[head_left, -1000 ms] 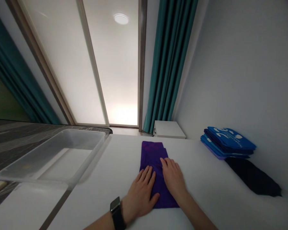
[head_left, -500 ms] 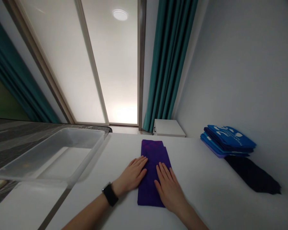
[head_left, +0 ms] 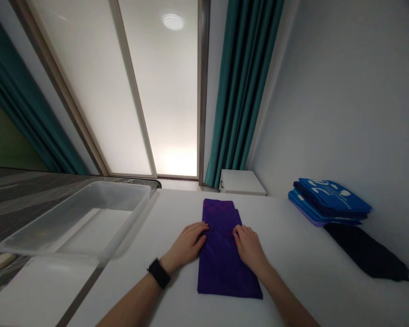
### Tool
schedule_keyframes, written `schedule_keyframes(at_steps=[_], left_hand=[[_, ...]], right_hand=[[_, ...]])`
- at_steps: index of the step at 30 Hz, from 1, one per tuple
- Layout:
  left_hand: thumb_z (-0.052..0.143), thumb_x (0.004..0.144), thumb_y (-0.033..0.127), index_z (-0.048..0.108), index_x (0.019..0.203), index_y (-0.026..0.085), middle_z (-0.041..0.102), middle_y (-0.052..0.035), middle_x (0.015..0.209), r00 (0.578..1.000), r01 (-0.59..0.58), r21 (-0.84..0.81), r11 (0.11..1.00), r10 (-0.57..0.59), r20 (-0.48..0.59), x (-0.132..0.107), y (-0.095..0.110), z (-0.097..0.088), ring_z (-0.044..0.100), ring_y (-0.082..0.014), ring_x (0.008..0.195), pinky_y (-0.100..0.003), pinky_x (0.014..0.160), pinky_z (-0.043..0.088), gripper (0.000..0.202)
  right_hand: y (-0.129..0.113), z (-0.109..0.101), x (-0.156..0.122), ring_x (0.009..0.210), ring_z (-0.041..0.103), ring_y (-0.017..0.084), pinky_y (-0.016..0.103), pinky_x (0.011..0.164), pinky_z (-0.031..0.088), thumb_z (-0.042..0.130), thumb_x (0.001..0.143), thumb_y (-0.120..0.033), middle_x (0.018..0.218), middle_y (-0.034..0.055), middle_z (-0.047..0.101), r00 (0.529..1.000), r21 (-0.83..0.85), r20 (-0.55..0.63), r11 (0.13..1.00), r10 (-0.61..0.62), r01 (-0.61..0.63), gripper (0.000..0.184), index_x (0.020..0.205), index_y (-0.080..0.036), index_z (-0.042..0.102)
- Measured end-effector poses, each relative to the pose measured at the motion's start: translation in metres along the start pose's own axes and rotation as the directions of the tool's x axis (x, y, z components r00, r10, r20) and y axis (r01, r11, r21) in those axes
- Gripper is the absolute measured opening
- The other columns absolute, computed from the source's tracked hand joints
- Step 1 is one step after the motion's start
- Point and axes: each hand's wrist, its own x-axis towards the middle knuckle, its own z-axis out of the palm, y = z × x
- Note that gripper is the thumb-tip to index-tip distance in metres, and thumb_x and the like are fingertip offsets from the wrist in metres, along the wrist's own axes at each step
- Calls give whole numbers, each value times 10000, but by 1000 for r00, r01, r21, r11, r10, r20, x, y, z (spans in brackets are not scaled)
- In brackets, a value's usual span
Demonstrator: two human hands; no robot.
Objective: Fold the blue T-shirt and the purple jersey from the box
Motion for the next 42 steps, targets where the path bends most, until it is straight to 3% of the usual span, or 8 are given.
schedule_keyframes(at_steps=[7,13,18,23,28,35,39,42], left_hand=[[464,944,226,586,1239,226,618,-61,1317,1000,-29,63,998,29,0,1,3,-2,531,-203,1258,-404,1084,415,319],[444,966,255,469,1394,225,476,-68,1475,996,-82,236,968,75,38,-12,38,-6,411,-221,1370,-456,1157,311,430],[483,952,444,324,1495,193,290,-117,1578,989,-96,292,952,59,135,-30,53,12,242,-278,1458,-482,1170,266,620],[453,954,503,276,1520,171,219,-135,1596,987,-68,305,950,20,158,-40,48,22,153,-297,1479,-518,1188,192,680],[504,928,483,254,1530,185,211,-121,1599,979,-77,304,949,15,201,-43,52,13,150,-301,1479,-521,1191,178,716],[542,912,438,172,1551,212,186,-116,1605,964,-114,270,956,40,264,-70,64,6,140,-326,1478,-577,1181,157,773],[499,943,409,159,1551,218,202,-114,1605,957,-171,236,957,104,272,-76,69,-4,186,-310,1471,-550,1183,190,723],[529,923,350,280,1505,220,305,-111,1569,932,-261,176,949,200,302,-73,74,-17,283,-289,1434,-488,1177,243,646]], right_hand=[[1,-2,-2,890,584,222,344,791,413,387,935,-132,916,63,647,998,5,-58,1000,-16,16,227,941,-205,602],[-15,-17,-12,1116,561,240,405,970,420,360,965,-194,1196,119,631,982,-25,-125,990,-143,141,355,1239,-173,586],[-25,-12,-34,1390,362,243,447,1148,275,369,983,-334,1495,103,442,978,-23,57,979,-201,203,496,1440,-152,439],[-26,-9,-42,1455,238,244,475,1185,196,312,994,-466,1572,70,292,966,-24,185,981,-183,190,591,1505,-170,327],[-33,-13,-48,1461,216,255,493,1187,184,302,993,-466,1575,75,272,968,-32,198,986,-153,162,595,1509,-170,317],[-44,-6,-84,1461,206,279,516,1183,204,301,993,-489,1582,89,232,977,-22,163,989,-138,143,614,1522,-180,282],[-42,-13,-93,1458,221,276,517,1185,212,353,987,-455,1581,90,255,973,18,131,982,-189,188,609,1525,-179,279],[-40,-28,-95,1437,281,256,490,1173,259,389,978,-324,1566,84,321,951,62,99,956,-293,288,518,1481,-202,372]])
